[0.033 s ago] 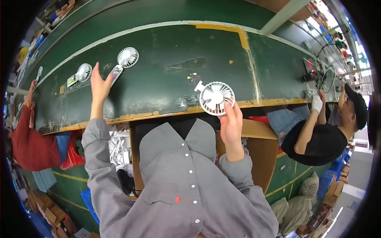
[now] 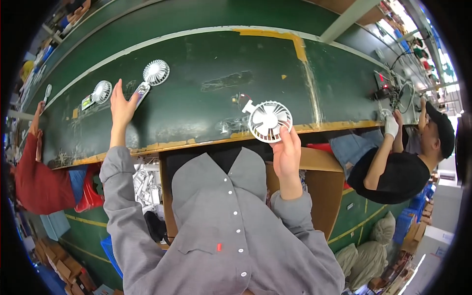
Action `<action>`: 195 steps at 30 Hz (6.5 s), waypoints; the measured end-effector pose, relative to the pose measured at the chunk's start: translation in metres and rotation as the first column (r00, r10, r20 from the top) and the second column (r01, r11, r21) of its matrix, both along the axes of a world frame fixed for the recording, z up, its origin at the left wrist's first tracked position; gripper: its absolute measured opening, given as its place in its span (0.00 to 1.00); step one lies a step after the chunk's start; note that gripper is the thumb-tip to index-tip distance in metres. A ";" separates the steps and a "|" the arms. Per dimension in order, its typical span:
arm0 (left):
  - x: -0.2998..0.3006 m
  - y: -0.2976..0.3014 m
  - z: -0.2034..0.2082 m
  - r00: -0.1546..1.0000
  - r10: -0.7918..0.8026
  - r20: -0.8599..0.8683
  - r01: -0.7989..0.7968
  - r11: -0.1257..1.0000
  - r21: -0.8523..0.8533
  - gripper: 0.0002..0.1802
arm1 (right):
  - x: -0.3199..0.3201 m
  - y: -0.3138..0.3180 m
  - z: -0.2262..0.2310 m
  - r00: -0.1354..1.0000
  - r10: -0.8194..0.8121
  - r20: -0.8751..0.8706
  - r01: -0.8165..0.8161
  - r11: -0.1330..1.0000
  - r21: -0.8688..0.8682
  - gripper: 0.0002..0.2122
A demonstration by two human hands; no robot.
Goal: The person assembles handheld fans by hand, connecting the fan heads, circuit boards, and batteries into the handle casings and placing the assembled fans onto the conveyor belt.
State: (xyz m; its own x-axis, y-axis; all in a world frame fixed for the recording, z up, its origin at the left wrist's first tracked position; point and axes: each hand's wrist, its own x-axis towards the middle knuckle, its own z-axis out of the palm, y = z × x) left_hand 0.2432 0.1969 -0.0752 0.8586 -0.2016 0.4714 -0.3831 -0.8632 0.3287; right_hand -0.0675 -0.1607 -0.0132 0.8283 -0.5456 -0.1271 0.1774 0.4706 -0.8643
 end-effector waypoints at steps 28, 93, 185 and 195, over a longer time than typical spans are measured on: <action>-0.008 -0.168 0.030 0.980 -0.090 -0.180 0.103 0.993 0.065 0.51 | -0.025 -0.138 -0.037 0.984 0.169 0.050 -0.174 0.894 0.413 0.19; -0.228 -0.147 0.079 0.461 -0.847 -0.264 -0.069 0.262 -0.963 0.05 | -0.056 0.013 0.028 0.716 0.695 0.057 -0.695 0.705 0.140 0.10; -0.175 -0.189 0.055 0.407 -0.903 -0.137 -0.562 -0.129 -0.817 0.20 | 0.046 0.056 -0.051 0.974 0.129 -0.186 -0.224 0.671 -0.707 0.23; -0.207 -0.175 0.081 0.420 -0.900 0.117 -0.435 -0.312 -0.845 0.40 | 0.021 0.047 -0.018 0.956 0.278 -0.096 -0.294 0.919 -0.261 0.17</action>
